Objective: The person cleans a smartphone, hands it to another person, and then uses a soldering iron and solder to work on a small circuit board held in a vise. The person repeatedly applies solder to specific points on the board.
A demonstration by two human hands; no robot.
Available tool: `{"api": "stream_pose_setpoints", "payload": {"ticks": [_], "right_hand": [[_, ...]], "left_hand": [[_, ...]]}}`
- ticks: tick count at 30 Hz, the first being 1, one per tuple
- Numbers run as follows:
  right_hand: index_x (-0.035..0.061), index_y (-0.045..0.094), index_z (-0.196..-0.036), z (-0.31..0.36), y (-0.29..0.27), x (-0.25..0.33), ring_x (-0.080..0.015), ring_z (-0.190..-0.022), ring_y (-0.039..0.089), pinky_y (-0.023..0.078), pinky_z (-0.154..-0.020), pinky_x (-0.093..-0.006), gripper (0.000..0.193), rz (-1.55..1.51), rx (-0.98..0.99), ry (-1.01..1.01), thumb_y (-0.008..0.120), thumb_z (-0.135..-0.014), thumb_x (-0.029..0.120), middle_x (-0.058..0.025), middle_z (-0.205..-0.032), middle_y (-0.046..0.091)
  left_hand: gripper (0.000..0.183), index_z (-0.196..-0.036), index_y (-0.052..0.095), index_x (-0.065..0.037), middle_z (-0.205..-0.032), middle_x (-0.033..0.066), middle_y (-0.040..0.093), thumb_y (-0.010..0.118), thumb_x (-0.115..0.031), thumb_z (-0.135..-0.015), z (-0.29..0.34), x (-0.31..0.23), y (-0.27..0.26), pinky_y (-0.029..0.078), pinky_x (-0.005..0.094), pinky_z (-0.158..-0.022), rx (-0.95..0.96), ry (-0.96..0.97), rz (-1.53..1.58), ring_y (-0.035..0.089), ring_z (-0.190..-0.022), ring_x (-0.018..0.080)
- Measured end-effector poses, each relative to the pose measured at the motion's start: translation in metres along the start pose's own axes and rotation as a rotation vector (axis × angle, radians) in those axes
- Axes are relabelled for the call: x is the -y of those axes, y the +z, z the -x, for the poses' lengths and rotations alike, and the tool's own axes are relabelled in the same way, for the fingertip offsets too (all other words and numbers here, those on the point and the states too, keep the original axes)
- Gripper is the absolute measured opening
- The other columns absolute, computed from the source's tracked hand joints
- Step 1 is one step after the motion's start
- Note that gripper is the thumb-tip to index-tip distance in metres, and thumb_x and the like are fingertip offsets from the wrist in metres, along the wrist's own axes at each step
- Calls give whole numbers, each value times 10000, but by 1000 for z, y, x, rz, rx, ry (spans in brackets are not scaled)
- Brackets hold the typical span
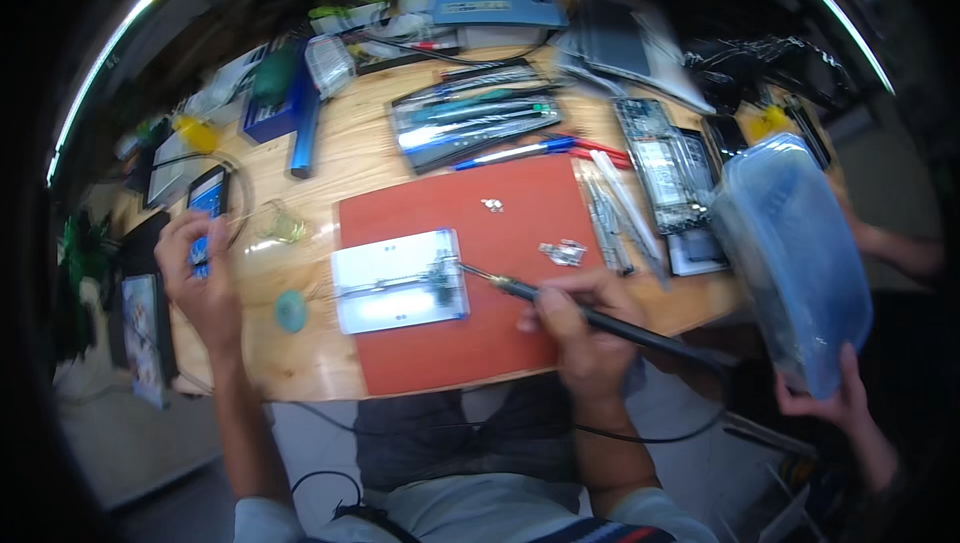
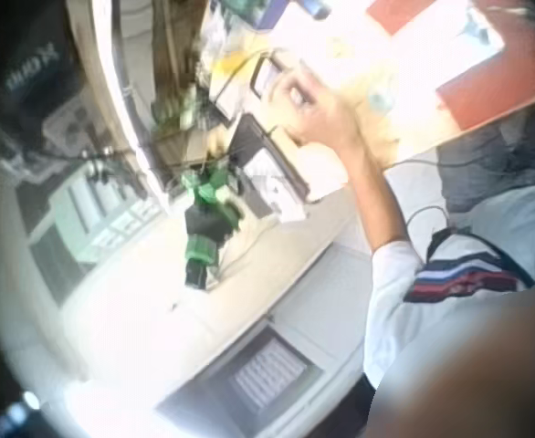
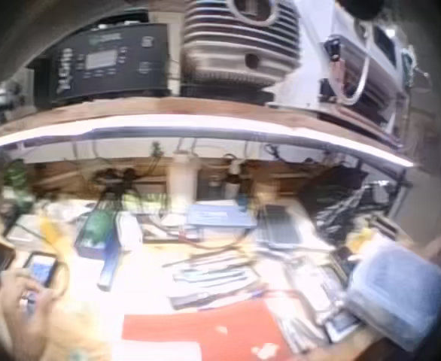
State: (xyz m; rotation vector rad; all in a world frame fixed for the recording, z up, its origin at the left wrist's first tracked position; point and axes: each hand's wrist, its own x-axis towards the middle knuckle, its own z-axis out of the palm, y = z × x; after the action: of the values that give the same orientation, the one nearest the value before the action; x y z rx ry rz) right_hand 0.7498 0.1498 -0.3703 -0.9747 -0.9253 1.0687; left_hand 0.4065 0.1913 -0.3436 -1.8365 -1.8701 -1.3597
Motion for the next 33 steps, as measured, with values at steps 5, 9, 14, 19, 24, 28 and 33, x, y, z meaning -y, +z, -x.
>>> {"api": "stream_pose_setpoints", "payload": {"ticks": [5, 9, 14, 19, 24, 28, 33], "right_hand": [[-42, 598, -960, -3, -7, -4, -182, -616, 667, 584, -626, -305, 90, 18, 28, -46, 625, -944, 43, -148, -737, 671], [-39, 591, -962, -2, -8, -4, -181, -616, 664, 575, -619, -299, 104, 44, 7, -20, 634, -950, 54, -152, -749, 671], [-42, 592, -963, -1, -6, -4, -175, -621, 662, 570, -621, -296, 115, 61, 19, -41, 639, -962, 63, -150, -777, 675], [-37, 598, -954, -1, -4, -4, -173, -619, 659, 569, -615, -301, 106, 62, 11, -57, 643, -961, 59, -145, -764, 672], [-37, 599, -950, -2, -5, -5, -173, -615, 657, 569, -607, -303, 106, 43, 18, -54, 646, -959, 58, -144, -747, 668], [-40, 598, -951, -1, -5, -6, -177, -607, 656, 569, -602, -303, 109, 48, 0, -58, 649, -959, 57, -145, -738, 668], [-34, 594, -954, -1, -5, -6, -180, -604, 660, 572, -609, -296, 112, 55, 14, -63, 649, -964, 63, -146, -739, 672]], "left_hand": [[165, -862, 654, -25, -1018, 88, 659, 774, -123, -919, -2, -10, -10, 420, 351, -951, -5, -64, 67, 557, -1036, 236], [181, -859, 652, -27, -1017, 84, 658, 772, -144, -928, -5, -17, -15, 408, 352, -954, 6, -120, 127, 544, -1027, 227], [171, -851, 659, -36, -1015, 84, 660, 777, -139, -919, -6, -14, -15, 413, 367, -947, 4, -77, 42, 544, -1025, 236], [172, -843, 665, -52, -1013, 64, 659, 791, -159, -891, -4, -13, -13, 394, 398, -941, 49, 15, -83, 541, -1051, 267], [165, -842, 679, -79, -1019, 44, 649, 794, -193, -875, -7, -9, -3, 358, 415, -918, 130, 82, -186, 535, -1089, 267], [165, -841, 668, -51, -996, 69, 650, 792, -156, -870, -6, -7, 0, 397, 405, -899, 129, 90, -177, 542, -1032, 278], [166, -843, 670, -56, -989, 63, 648, 779, -170, -895, -10, -12, -1, 383, 410, -921, 42, 72, -117, 538, -1033, 282]]}}
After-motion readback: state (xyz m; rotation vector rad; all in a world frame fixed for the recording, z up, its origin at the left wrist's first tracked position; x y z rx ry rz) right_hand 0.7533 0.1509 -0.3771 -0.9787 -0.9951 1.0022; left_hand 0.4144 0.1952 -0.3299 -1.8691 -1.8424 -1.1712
